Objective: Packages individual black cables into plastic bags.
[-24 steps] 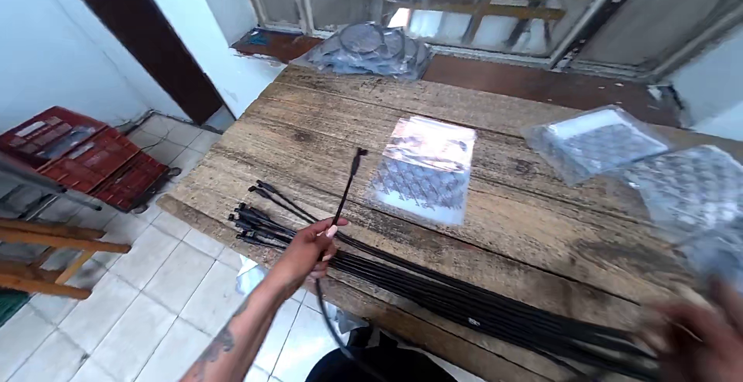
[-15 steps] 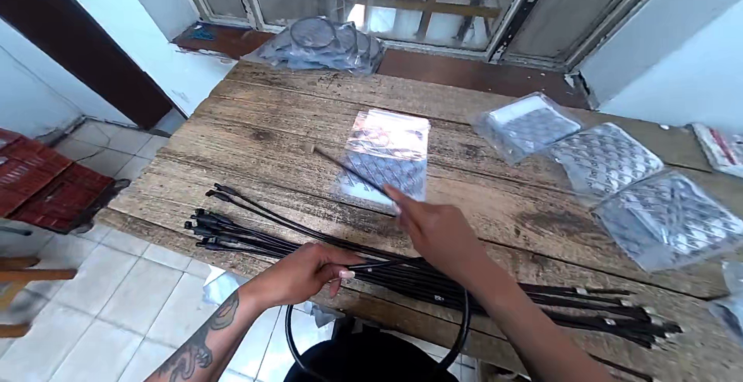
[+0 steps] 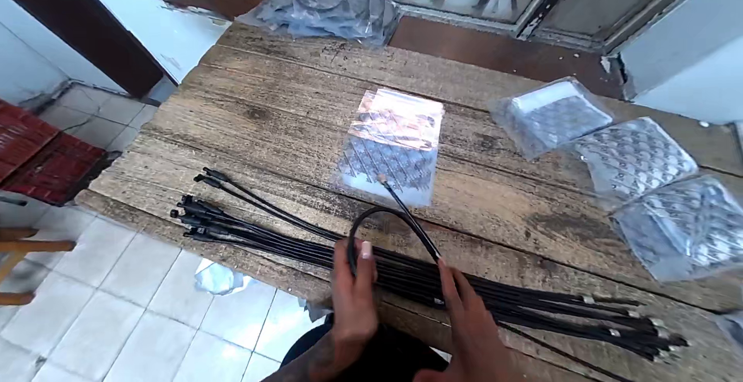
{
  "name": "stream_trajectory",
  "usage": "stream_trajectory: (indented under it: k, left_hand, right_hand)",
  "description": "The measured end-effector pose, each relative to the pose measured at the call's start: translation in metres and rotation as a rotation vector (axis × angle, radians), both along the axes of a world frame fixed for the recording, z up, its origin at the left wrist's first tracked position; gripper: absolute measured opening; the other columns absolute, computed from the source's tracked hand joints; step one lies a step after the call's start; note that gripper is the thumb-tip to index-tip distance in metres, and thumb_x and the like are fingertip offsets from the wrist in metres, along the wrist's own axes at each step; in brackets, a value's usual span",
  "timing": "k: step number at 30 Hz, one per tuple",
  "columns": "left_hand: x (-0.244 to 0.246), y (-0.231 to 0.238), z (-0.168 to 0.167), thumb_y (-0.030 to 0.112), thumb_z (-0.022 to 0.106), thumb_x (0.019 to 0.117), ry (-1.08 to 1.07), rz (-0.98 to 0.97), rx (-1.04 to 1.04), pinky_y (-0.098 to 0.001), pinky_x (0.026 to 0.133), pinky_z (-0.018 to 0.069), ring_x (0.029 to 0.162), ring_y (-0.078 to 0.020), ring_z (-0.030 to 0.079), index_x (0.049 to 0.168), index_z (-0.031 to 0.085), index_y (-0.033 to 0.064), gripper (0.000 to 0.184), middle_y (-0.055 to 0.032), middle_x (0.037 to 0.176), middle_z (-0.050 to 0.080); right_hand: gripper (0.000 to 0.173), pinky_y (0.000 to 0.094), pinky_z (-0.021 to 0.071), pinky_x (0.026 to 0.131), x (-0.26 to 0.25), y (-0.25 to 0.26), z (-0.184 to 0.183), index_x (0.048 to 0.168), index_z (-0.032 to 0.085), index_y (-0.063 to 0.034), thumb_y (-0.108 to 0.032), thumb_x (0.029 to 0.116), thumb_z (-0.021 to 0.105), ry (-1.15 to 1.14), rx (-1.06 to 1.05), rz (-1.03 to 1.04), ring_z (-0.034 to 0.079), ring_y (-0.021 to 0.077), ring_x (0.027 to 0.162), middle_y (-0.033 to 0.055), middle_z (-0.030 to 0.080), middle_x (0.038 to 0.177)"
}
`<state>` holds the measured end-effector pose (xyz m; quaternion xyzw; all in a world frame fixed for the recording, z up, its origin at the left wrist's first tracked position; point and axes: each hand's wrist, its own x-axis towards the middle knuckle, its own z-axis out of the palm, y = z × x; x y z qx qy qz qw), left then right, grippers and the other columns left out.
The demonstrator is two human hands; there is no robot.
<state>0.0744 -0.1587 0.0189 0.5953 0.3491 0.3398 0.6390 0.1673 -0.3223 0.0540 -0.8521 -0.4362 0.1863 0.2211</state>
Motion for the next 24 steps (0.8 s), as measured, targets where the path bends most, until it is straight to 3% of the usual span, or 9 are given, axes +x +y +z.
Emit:
stream_trajectory:
  k: [2,5,6,8,10,13,17,21,24]
  left_hand:
    - [0.032,-0.007,0.006,0.028,0.050,0.1039,0.028,-0.075,0.076,-0.0262,0.061,0.0517,0.063,-0.0061,0.057,0.114,0.057,-0.0014,0.032,0.0016,0.074,0.057]
    - [0.069,0.030,0.002,0.039,0.045,0.1073,0.221,-0.493,0.284,-0.0363,0.063,0.0558,0.065,-0.0143,0.062,0.113,0.064,0.0017,0.042,-0.0044,0.075,0.064]
    - [0.080,0.061,-0.001,0.040,0.042,0.1093,0.322,-0.675,0.377,-0.0383,0.069,0.0571,0.071,-0.0165,0.065,0.112,0.068,0.0034,0.045,-0.0068,0.081,0.068]
    - [0.095,0.136,-0.014,0.026,0.055,0.1066,0.525,-0.841,0.607,-0.0479,0.093,0.0560,0.098,-0.0263,0.070,0.113,0.073,0.0030,0.030,-0.0139,0.104,0.073]
    - [0.096,0.207,-0.041,0.007,0.073,0.0929,0.612,-0.824,0.734,-0.0543,0.103,0.0508,0.111,-0.0347,0.067,0.112,0.072,-0.0004,0.020,-0.0193,0.115,0.070]
    - [0.096,0.254,-0.082,0.002,0.086,0.0766,0.503,-0.703,0.775,-0.0484,0.082,0.0582,0.088,-0.0258,0.069,0.094,0.076,0.0034,0.020,-0.0124,0.098,0.071]
    - [0.107,0.232,-0.080,0.006,0.079,0.0867,0.500,-0.539,0.755,-0.0497,0.084,0.0579,0.089,-0.0264,0.069,0.091,0.075,0.0020,0.008,-0.0127,0.095,0.071]
    - [0.115,0.202,-0.038,0.001,0.060,0.0971,0.530,-0.567,1.014,-0.0539,0.094,0.0561,0.105,-0.0369,0.070,0.115,0.066,-0.0045,0.020,-0.0212,0.111,0.070]
    - [0.102,0.203,-0.041,-0.001,0.067,0.0902,0.454,-0.537,1.267,-0.0553,0.099,0.0518,0.112,-0.0383,0.066,0.102,0.075,-0.0009,0.013,-0.0175,0.112,0.071]
  right_hand:
    - [0.152,0.0694,0.0449,0.099,-0.002,-0.006,-0.010,0.160,0.019,0.0077,-0.087,0.0545,0.075,0.179,0.030,-0.087,0.047,0.0576,0.131,0.0402,0.031,0.155]
    - [0.130,0.0545,0.0475,0.104,0.005,-0.011,-0.029,0.161,0.023,0.0018,-0.067,0.0683,0.083,0.361,0.180,-0.318,0.049,0.0412,0.134,0.0315,0.039,0.154]
    - [0.123,0.0521,0.0485,0.104,0.009,-0.015,-0.032,0.160,0.028,0.0006,-0.063,0.0703,0.084,0.337,0.194,-0.396,0.051,0.0373,0.134,0.0283,0.043,0.153]
    - [0.116,0.0619,0.0473,0.101,0.021,-0.028,-0.034,0.156,0.038,-0.0004,-0.062,0.0687,0.084,0.135,0.100,-0.475,0.054,0.0449,0.130,0.0299,0.047,0.149]
    - [0.111,0.0714,0.0452,0.092,0.028,-0.044,-0.033,0.150,0.049,-0.0033,-0.067,0.0651,0.083,-0.046,-0.017,-0.464,0.056,0.0562,0.119,0.0360,0.048,0.145]
    - [0.106,0.0718,0.0435,0.091,0.034,-0.045,-0.021,0.149,0.052,-0.0080,-0.069,0.0678,0.081,-0.032,-0.080,-0.382,0.056,0.0572,0.118,0.0367,0.046,0.147]
    - [0.097,0.0700,0.0419,0.097,0.039,-0.015,-0.009,0.145,0.058,-0.0130,-0.068,0.0683,0.082,0.028,-0.022,-0.217,0.055,0.0572,0.121,0.0379,0.046,0.147]
    - [0.092,0.0701,0.0393,0.100,0.040,-0.001,0.001,0.143,0.061,-0.0177,-0.067,0.0678,0.082,0.013,-0.061,-0.139,0.053,0.0581,0.123,0.0385,0.044,0.148]
    - [0.091,0.0699,0.0389,0.101,0.035,-0.005,0.007,0.142,0.062,-0.0180,-0.066,0.0674,0.083,0.035,-0.100,-0.065,0.053,0.0579,0.123,0.0378,0.043,0.149]
